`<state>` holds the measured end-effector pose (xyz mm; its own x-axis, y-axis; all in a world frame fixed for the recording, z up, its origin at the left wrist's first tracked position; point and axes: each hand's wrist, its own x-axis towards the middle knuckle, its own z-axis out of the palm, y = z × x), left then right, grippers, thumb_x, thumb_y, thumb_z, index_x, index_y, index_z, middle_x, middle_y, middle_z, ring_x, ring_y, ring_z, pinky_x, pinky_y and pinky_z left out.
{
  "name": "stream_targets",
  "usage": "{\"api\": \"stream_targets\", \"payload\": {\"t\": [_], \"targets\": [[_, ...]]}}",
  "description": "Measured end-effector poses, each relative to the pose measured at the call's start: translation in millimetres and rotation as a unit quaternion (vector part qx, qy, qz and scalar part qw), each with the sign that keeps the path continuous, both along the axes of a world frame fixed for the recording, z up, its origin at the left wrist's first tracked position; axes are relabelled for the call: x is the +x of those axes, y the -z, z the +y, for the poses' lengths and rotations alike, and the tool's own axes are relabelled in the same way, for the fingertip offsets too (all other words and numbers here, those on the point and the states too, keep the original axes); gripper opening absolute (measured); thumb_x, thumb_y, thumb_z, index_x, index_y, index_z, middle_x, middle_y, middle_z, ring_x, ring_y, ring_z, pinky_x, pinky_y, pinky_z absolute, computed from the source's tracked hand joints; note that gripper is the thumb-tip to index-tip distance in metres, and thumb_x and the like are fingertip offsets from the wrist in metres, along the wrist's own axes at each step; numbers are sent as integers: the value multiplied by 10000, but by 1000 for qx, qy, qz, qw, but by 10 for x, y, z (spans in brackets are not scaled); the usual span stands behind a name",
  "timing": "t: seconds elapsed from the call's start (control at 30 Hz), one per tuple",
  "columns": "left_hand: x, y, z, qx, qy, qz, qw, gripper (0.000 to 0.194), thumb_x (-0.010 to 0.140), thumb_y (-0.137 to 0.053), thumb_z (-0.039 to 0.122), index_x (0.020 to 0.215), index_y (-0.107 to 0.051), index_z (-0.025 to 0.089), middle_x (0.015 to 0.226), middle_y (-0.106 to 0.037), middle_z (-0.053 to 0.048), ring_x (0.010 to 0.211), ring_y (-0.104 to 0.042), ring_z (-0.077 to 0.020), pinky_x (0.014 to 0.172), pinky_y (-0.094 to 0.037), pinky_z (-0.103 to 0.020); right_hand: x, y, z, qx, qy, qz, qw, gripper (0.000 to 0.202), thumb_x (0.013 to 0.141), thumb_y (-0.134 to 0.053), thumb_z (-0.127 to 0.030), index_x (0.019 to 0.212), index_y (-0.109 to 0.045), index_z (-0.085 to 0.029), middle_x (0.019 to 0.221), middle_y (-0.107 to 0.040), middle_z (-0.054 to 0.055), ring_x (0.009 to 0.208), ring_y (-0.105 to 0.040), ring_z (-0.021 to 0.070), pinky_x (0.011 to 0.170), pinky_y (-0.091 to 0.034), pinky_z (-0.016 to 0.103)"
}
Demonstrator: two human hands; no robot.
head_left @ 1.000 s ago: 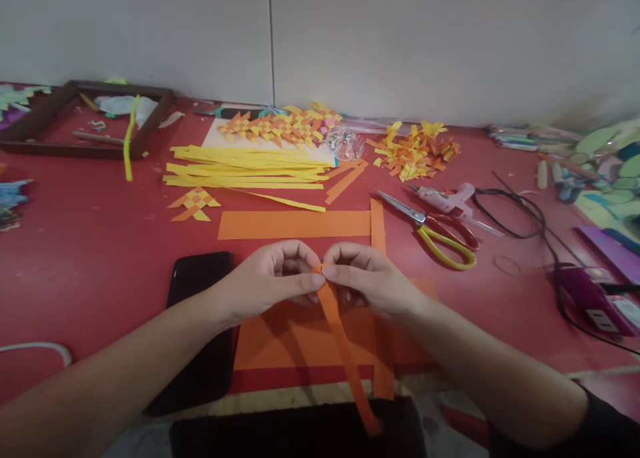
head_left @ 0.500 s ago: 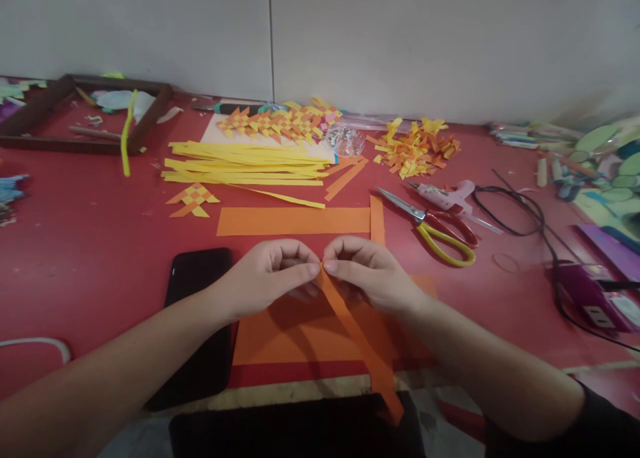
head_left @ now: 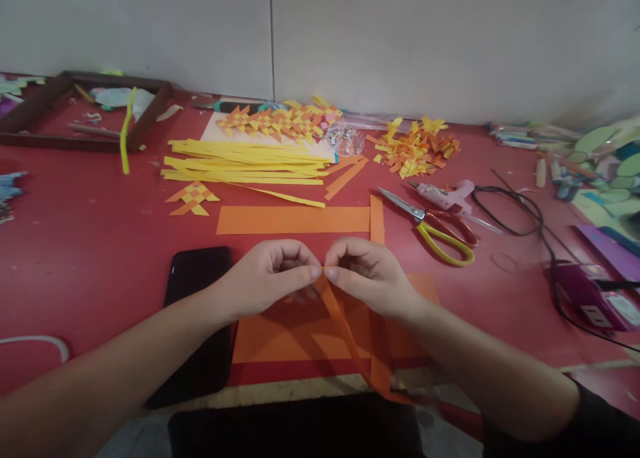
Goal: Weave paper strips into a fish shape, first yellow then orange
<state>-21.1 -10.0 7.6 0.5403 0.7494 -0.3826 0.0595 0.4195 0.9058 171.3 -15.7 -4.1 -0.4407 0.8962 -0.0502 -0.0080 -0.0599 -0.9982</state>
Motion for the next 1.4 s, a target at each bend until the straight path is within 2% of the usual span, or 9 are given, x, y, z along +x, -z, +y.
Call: {"api": "stream_targets", "payload": {"t": [0.4,0.57,0.83,1.03,1.2,1.4], "targets": [[3,6,-1,-13,-8,-7,1000,125,770,-725,252,754,-647,155,638,-712,-3,579,-645,-102,585,-514,-195,-2,-17,-16,31,5,-30,999,144,816,-638,-268,742,-553,-178,579,-485,-39,487,-405,73,442,-340,208],[5,-7,7,-14,-7,-9,1000,149,760,-741,278,740,-660,154,625,-711,1,554,-629,-93,569,-497,-184,7,-15,-14,40,-10,-31,999,147,828,-631,-256,733,-556,-173,579,-479,-41,491,-394,68,451,-334,203],[6,5,2,-19,-15,-7,1000,193,763,-741,329,757,-663,153,641,-714,-6,570,-640,-102,577,-512,-196,6,7,-36,58,13,-44,997,165,817,-650,-281,724,-557,-181,580,-497,-34,480,-405,74,440,-338,209],[-6,4,4,-23,-16,-9,1000,149,740,-755,267,750,-659,154,638,-716,-6,554,-634,-102,561,-501,-191,11,9,-33,62,12,-34,997,140,802,-672,-251,740,-566,-185,594,-502,-35,485,-407,74,442,-335,209],[-2,8,10,-26,-20,-20,999,179,747,-753,301,758,-651,155,636,-715,-9,551,-640,-112,568,-512,-209,10,-20,-19,39,-3,-33,999,164,810,-661,-292,739,-559,-184,571,-475,-45,478,-389,73,441,-331,213],[0,-13,12,-9,-1,-29,1000,232,773,-737,365,755,-646,152,682,-717,-13,627,-672,-122,598,-532,-210,2,-12,-16,49,31,-8,998,171,825,-641,-292,728,-552,-184,588,-483,-38,486,-387,71,443,-327,212]]}}
